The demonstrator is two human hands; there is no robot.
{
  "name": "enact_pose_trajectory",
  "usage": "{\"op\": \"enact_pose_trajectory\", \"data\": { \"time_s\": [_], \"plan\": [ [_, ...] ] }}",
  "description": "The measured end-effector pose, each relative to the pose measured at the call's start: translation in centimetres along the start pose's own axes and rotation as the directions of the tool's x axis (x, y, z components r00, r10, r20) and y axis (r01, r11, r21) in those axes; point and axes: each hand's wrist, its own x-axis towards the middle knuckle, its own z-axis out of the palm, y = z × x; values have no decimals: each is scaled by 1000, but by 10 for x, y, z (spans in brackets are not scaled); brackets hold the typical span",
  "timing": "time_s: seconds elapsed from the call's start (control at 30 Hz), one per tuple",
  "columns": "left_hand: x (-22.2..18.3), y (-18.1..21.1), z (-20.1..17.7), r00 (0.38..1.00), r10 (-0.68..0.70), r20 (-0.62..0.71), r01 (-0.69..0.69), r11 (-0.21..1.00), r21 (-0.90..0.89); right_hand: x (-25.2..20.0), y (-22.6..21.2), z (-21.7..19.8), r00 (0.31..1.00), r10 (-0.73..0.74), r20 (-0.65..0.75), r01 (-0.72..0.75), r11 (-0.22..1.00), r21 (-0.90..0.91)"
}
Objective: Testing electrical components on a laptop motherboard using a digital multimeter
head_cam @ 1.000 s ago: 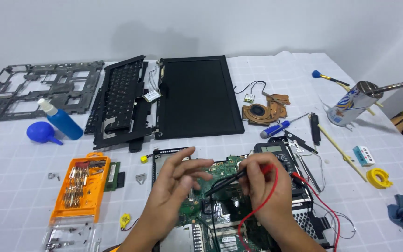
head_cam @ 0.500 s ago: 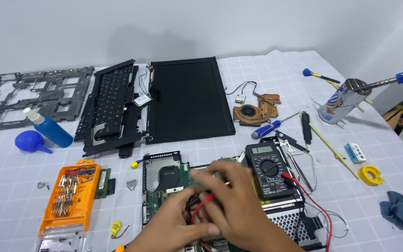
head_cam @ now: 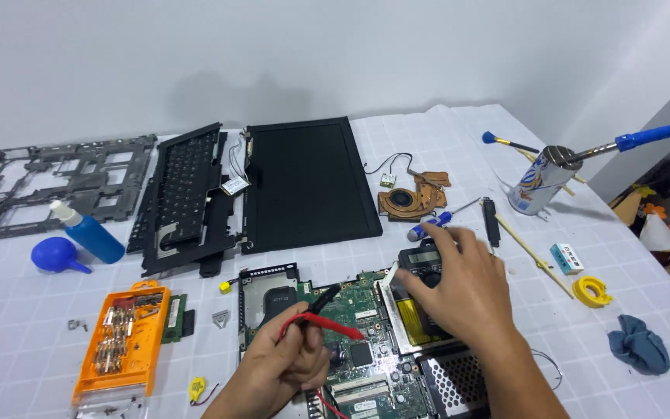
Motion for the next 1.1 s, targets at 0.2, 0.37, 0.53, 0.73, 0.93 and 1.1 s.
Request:
{"op": "enact_pose_trajectory", "data": {
  "time_s": [0.2, 0.37, 0.53, 0.73, 0.93, 1.1],
  "plan": [
    [2, 8, 0, 997, 54, 47, -49, 995, -90, 2, -8, -7, 923, 243, 297, -214, 969, -124],
    [2, 11, -2, 993, 107, 51, -101, 990, -98, -2, 2, 3, 955, 228, 192, -224, 974, -41],
    [3, 15, -3, 989, 120, 86, -111, 988, -104, -5, 7, 3, 969, 215, 119, -229, 966, 119],
    [4, 17, -9, 983, 126, 137, -116, 990, -78, -12, -2, 2, 952, 258, 165, -262, 965, 2],
    [7, 12, -19, 991, 98, 92, -89, 991, -98, -16, 19, 25, 993, 53, -103, -48, 998, 48],
    [6, 13, -19, 981, 121, 153, -98, 984, -148, -46, 20, 1, 935, -143, -323, 225, 947, 230]
  ]
}}
